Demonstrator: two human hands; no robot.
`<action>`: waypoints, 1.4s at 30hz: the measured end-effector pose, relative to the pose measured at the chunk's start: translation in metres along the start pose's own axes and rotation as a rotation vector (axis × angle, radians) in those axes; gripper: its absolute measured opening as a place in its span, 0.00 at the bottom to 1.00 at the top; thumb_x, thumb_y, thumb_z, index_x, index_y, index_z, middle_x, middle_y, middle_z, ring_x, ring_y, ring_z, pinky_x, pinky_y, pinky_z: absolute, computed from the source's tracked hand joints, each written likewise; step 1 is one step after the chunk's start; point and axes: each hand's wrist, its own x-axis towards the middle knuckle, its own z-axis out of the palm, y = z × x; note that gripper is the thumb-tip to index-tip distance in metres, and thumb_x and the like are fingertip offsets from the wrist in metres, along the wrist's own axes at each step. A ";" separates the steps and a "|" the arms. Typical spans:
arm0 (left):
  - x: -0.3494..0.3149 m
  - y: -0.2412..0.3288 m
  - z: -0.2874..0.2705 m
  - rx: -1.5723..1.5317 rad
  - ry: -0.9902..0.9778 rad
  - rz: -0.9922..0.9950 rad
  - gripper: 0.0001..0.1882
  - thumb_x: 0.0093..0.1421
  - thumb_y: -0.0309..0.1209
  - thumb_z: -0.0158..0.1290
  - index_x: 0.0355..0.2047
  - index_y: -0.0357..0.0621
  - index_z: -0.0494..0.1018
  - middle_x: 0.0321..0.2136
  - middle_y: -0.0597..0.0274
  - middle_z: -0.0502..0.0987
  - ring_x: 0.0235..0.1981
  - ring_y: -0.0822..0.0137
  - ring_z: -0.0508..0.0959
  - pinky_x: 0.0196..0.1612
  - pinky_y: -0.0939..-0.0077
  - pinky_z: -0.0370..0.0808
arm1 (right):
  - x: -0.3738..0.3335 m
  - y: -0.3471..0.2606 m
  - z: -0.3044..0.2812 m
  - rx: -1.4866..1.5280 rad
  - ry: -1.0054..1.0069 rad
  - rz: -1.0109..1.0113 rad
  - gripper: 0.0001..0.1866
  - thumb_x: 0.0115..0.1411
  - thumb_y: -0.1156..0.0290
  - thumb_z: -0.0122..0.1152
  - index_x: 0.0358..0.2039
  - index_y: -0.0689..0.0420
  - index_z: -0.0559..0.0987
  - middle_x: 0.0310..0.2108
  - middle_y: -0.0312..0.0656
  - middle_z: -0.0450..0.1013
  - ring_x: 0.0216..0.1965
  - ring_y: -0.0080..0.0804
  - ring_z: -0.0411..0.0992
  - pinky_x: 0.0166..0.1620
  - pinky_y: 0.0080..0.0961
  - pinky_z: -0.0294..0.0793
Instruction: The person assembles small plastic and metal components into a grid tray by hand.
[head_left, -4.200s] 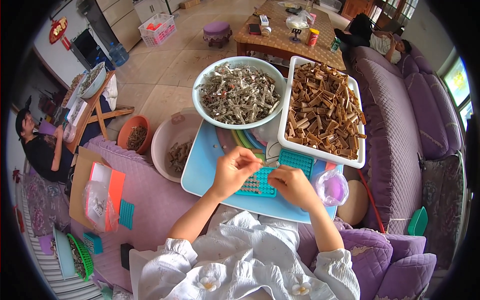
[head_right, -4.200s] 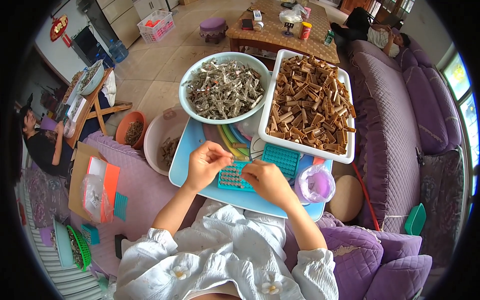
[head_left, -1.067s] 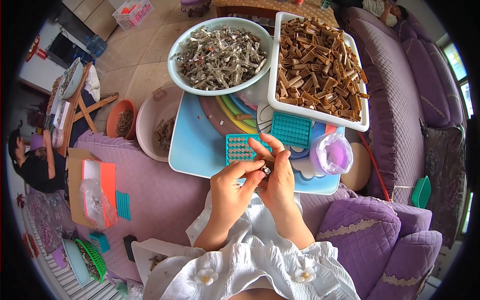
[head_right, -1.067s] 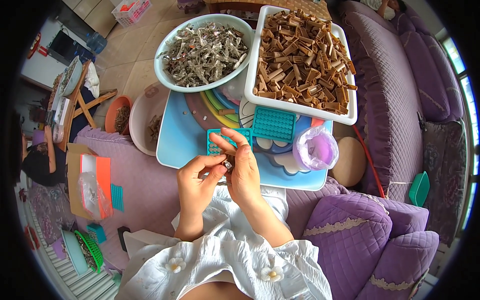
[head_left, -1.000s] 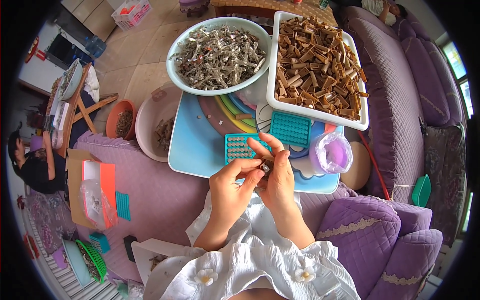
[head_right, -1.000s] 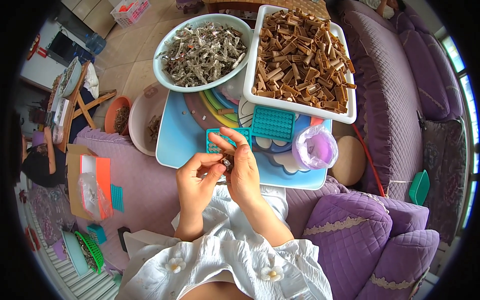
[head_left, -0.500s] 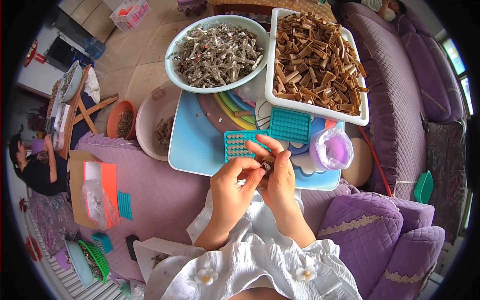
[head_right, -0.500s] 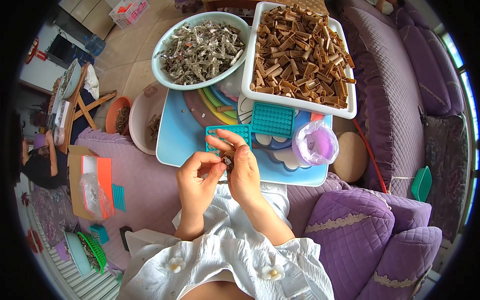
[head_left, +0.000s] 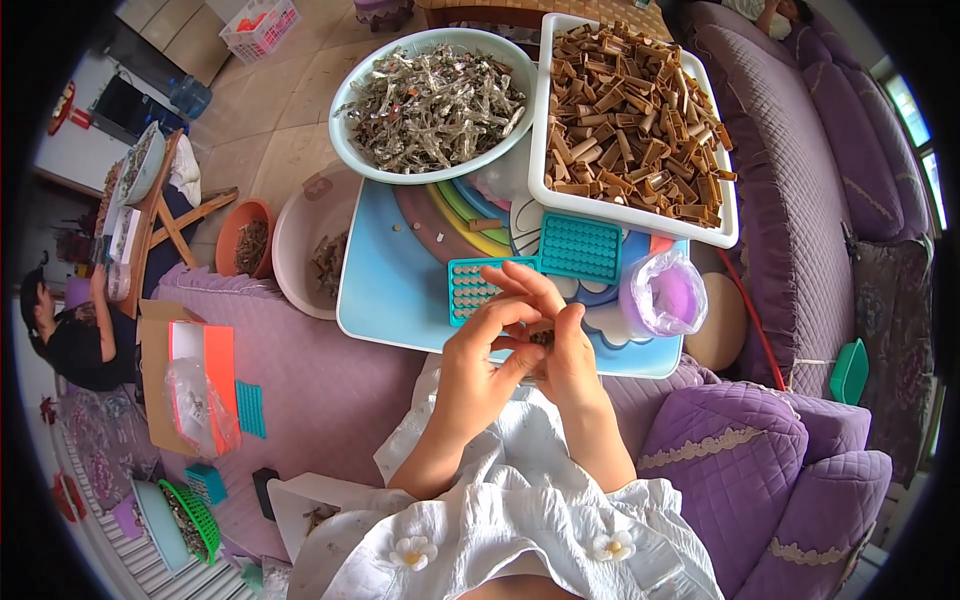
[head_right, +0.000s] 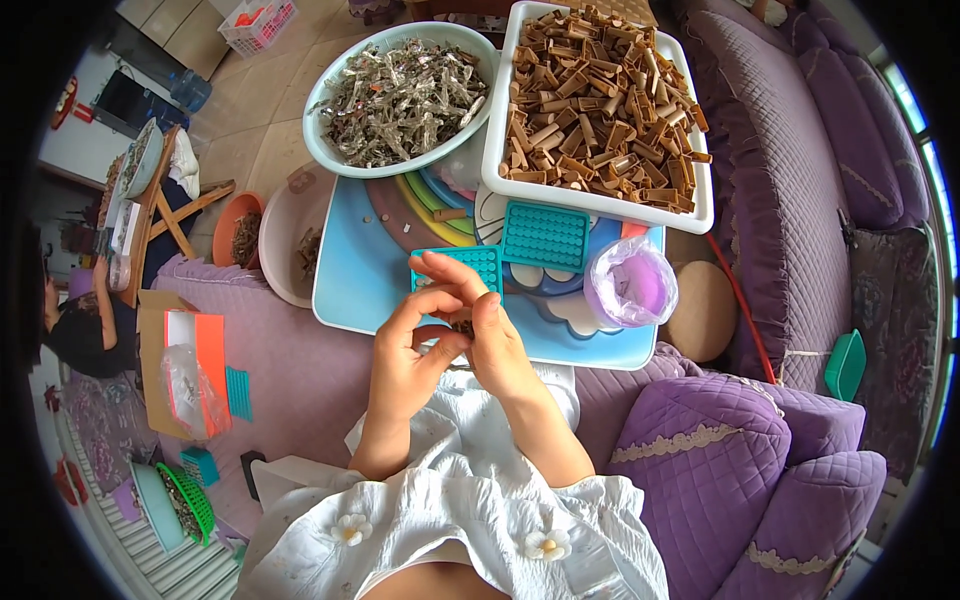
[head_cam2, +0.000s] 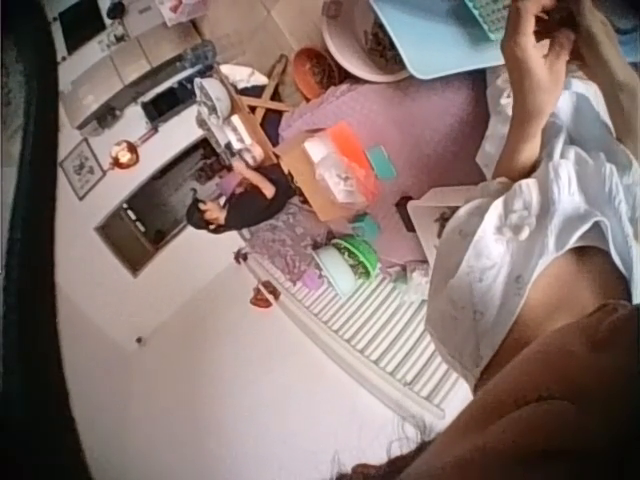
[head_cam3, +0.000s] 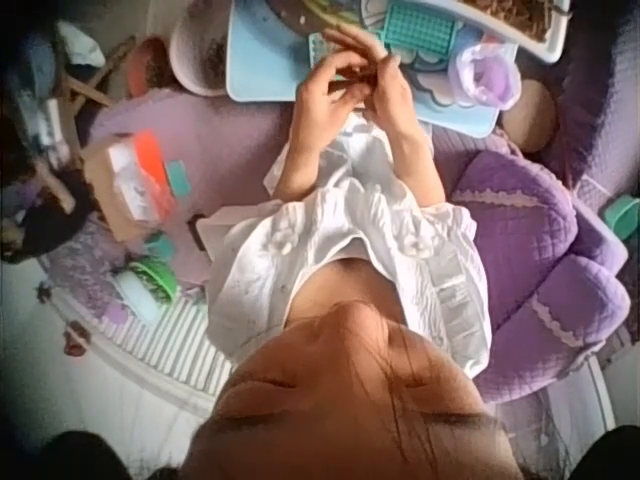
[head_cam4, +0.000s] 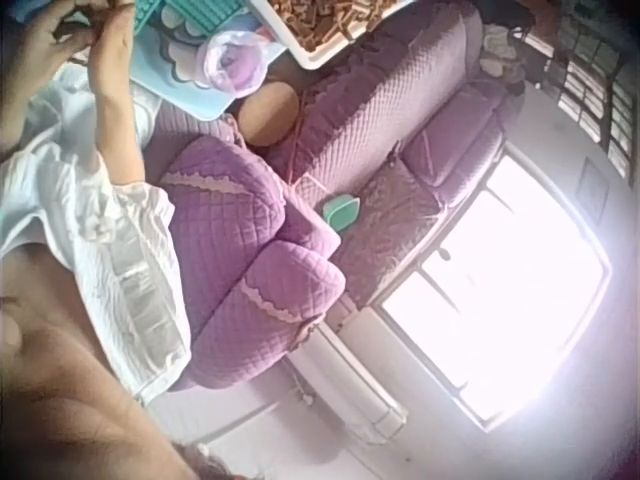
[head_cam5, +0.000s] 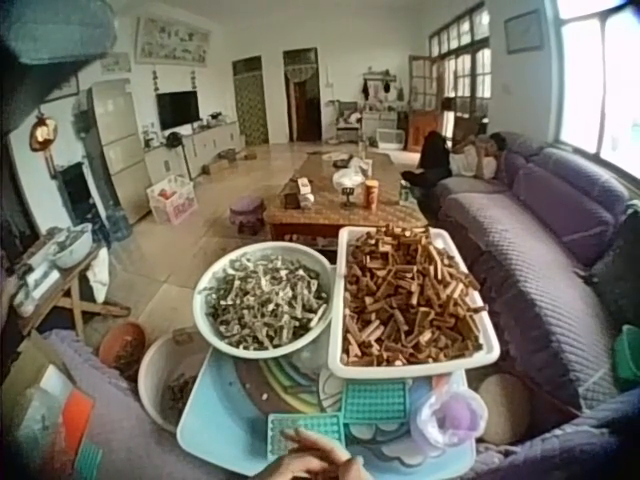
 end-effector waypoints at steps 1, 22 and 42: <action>-0.002 -0.002 0.002 -0.112 -0.032 -0.035 0.14 0.46 0.19 0.53 0.35 0.39 0.65 0.32 0.60 0.71 0.32 0.69 0.73 0.32 0.77 0.73 | 0.000 -0.001 0.000 0.001 -0.001 0.001 0.41 0.51 0.36 0.26 0.55 0.56 0.53 0.54 0.47 0.53 0.49 0.36 0.59 0.49 0.31 0.62; -0.014 -0.012 -0.011 -0.613 -0.101 -0.121 0.17 0.52 0.30 0.52 0.42 0.37 0.65 0.36 0.58 0.73 0.36 0.75 0.72 0.31 0.86 0.70 | -0.019 -0.006 -0.004 0.115 0.065 0.055 0.15 0.54 0.73 0.50 0.42 0.62 0.65 0.33 0.39 0.68 0.35 0.24 0.67 0.39 0.20 0.68; -0.017 -0.013 -0.033 -0.449 0.259 0.057 0.18 0.50 0.27 0.54 0.41 0.37 0.64 0.34 0.57 0.74 0.34 0.71 0.74 0.24 0.89 0.68 | -0.025 0.013 0.013 0.410 0.157 0.169 0.13 0.51 0.74 0.56 0.36 0.56 0.64 0.27 0.36 0.66 0.29 0.25 0.69 0.33 0.20 0.70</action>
